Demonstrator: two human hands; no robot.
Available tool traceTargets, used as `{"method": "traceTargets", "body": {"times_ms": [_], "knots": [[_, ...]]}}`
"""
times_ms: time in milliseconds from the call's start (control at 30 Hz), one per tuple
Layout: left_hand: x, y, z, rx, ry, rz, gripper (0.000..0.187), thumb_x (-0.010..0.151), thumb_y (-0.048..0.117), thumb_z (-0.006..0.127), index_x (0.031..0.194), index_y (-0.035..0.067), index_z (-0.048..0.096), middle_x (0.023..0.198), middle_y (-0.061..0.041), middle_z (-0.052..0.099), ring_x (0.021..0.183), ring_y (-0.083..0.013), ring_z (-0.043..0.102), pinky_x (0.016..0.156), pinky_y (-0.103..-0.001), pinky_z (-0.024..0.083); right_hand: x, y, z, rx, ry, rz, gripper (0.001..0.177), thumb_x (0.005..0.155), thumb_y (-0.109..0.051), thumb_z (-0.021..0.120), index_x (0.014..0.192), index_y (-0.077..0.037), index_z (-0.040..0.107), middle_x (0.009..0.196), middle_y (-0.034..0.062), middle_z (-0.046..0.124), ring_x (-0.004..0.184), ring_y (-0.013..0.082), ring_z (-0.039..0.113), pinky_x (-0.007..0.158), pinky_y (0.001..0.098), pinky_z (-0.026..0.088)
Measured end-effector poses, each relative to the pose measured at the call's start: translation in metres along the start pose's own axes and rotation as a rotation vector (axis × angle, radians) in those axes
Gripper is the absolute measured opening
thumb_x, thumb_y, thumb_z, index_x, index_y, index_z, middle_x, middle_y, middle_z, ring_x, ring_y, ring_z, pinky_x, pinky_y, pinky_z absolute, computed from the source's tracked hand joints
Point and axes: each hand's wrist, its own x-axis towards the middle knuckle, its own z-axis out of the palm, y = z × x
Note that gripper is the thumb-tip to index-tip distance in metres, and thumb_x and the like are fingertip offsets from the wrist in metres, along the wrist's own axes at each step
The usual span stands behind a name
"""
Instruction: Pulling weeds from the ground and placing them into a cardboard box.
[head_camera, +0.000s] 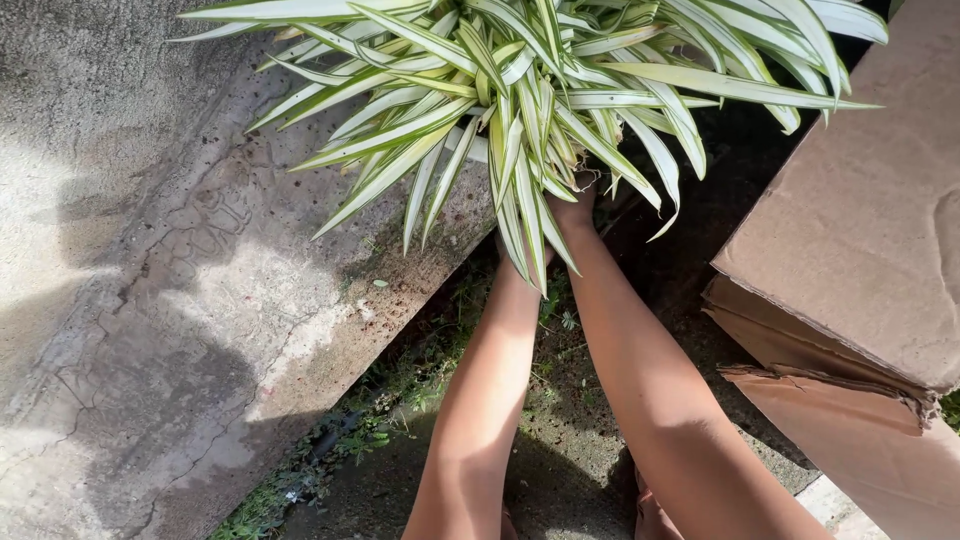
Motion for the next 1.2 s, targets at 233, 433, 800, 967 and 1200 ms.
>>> {"method": "traceTargets", "body": {"times_ms": [233,433,800,967,1200], "knots": [[-0.012,-0.010,-0.018,0.234,0.050,0.088,0.032,0.102,0.019,0.064,0.130,0.004,0.062,0.123,-0.013,0.069,0.105,-0.0207,0.070,0.090,-0.034,0.059,-0.061,-0.015,-0.007,-0.065,0.145,-0.106,0.024,0.091,-0.006,0.069,0.113,0.004,0.073,0.104,0.0151,0.077,0.091,0.0160,0.072,0.077,0.0331,0.056],[0.001,-0.043,-0.052,0.426,0.090,0.168,0.029,0.102,0.016,0.067,0.127,0.001,0.064,0.120,-0.017,0.071,0.102,-0.0222,0.071,0.088,-0.034,0.058,-0.110,-0.044,-0.014,-0.422,0.118,-0.199,0.022,0.080,-0.003,0.076,0.101,0.003,0.076,0.093,0.0172,0.078,0.082,0.0147,0.072,0.076,0.0332,0.056],[-0.013,-0.062,-0.108,0.790,0.169,0.323,0.024,0.102,0.010,0.071,0.121,-0.006,0.067,0.114,-0.024,0.074,0.097,-0.0249,0.073,0.085,-0.034,0.058,-0.119,-0.049,-0.016,-0.112,-0.016,0.253,0.035,0.090,-0.023,0.073,0.113,0.003,0.070,0.099,0.0125,0.076,0.086,0.0198,0.069,0.076,0.0363,0.054],[-0.133,0.037,-0.026,1.341,-0.214,0.688,0.024,0.098,0.008,0.066,0.119,-0.003,0.072,0.110,-0.020,0.073,0.081,-0.0223,0.074,0.072,-0.033,0.061,-0.179,-0.099,-0.020,0.175,-0.055,0.240,0.026,0.094,-0.020,0.072,0.105,0.003,0.070,0.090,0.0106,0.072,0.078,0.0189,0.067,0.069,0.0350,0.053],[-0.238,0.077,0.025,1.047,-0.518,0.772,0.013,0.097,0.000,0.065,0.107,-0.001,0.072,0.086,-0.005,0.067,0.066,-0.0113,0.063,0.056,-0.025,0.052,-0.294,-0.232,-0.048,0.226,-0.074,-0.144,0.019,0.103,-0.016,0.064,0.097,0.001,0.071,0.084,0.0026,0.067,0.073,0.0078,0.058,0.064,0.0250,0.049]]}}
